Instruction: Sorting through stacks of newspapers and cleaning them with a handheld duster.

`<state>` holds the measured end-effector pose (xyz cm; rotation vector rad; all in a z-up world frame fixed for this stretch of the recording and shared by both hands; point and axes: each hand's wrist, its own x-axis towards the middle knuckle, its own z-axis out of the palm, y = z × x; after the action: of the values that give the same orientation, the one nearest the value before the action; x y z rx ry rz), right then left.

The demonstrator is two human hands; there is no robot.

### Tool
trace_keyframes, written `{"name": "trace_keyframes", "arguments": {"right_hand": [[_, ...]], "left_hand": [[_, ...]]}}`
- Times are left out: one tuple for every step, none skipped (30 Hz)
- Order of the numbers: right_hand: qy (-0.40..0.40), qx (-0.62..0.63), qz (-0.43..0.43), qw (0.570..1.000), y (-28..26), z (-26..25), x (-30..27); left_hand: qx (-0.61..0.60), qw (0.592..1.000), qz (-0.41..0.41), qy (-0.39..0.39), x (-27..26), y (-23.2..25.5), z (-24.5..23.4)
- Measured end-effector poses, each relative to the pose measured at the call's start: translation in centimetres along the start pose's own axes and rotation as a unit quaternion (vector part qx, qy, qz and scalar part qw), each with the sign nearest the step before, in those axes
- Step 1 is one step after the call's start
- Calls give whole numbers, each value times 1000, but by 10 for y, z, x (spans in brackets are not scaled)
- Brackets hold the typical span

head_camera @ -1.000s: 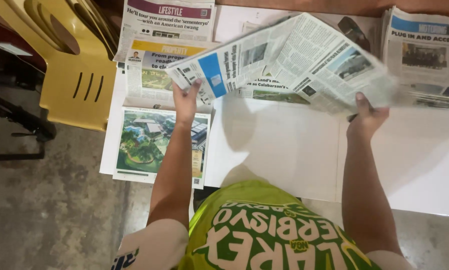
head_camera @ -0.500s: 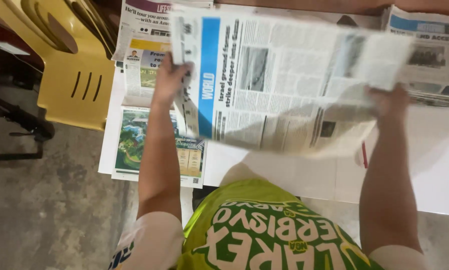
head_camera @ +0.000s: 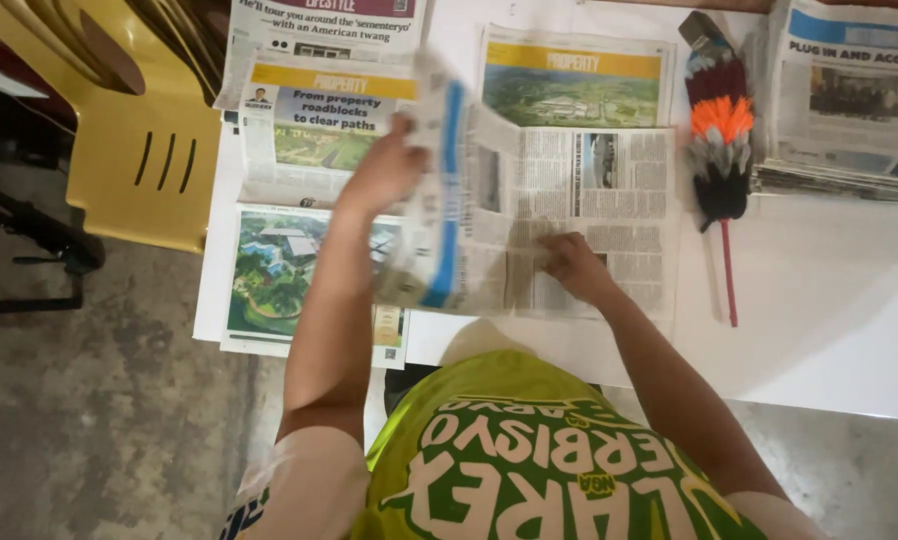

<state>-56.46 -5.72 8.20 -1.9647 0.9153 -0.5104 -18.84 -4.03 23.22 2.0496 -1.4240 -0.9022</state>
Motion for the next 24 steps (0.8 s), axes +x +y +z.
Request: {"name": "trace_keyframes", "arguments": {"right_hand": [[-64,-48,88,993,-10,-1,3],[-127,-96,174,972,-20,-3,5],[-128,-95,174,972,-5,6,6],[-144,-88,183,968,10,14,6],[-159,-82,195,965,25,21,5],[-158,-82,197,964,39,4,-4],[-111,-31,211,971,49,-5,-9],[-63,20,224,972,57,-7,-18],[-15,72,236,969,74,-23,-26],[34,124,246,961,89,-38,-37],[82,175,254,948,105,-52,-48],[130,225,261,930,118,-67,-58],[178,274,266,907,130,-81,-69],[224,322,271,879,142,-95,-81],[269,368,273,847,157,-110,-102],[313,412,273,811,170,-116,-111],[354,454,272,771,184,-114,-98],[356,455,272,770,133,-123,-90],[281,444,343,779,78,-129,-81],[202,430,409,779,16,-135,-74],[201,430,411,778,23,-131,-74],[171,357,414,819,29,-127,-75],[140,282,411,855,35,-124,-73],[138,282,411,856,62,-120,-75]], "left_hand": [[-100,993,28,-52,-11,35,-6],[-199,973,55,-103,-21,70,-12],[-199,973,54,-103,-20,84,-1],[-205,967,77,-134,-17,98,9],[-211,958,102,-167,-15,113,22],[-212,957,102,-169,-20,126,32],[-260,936,113,-210,-25,140,42],[-306,910,122,-251,-30,154,53],[-306,910,123,-254,-19,143,70],[-202,928,154,-272,-8,131,87],[-95,935,185,-287,4,120,103],[-94,934,186,-289,16,87,130],[-77,968,110,-210,28,53,156],[-59,990,34,-127,40,20,183],[-58,989,36,-129,43,-6,205],[-69,986,-48,-143,46,-32,228],[-80,976,-131,-155,50,-59,250],[-78,976,-129,-156,39,-47,237],[-144,971,-146,-123,25,-38,225],[-209,960,-161,-89,10,-29,213],[-209,960,-164,-90,9,-28,216],[-216,959,-156,-100,7,-27,219],[-224,957,-147,-109,7,-26,221],[-224,957,-147,-107,2,-21,220]]}}
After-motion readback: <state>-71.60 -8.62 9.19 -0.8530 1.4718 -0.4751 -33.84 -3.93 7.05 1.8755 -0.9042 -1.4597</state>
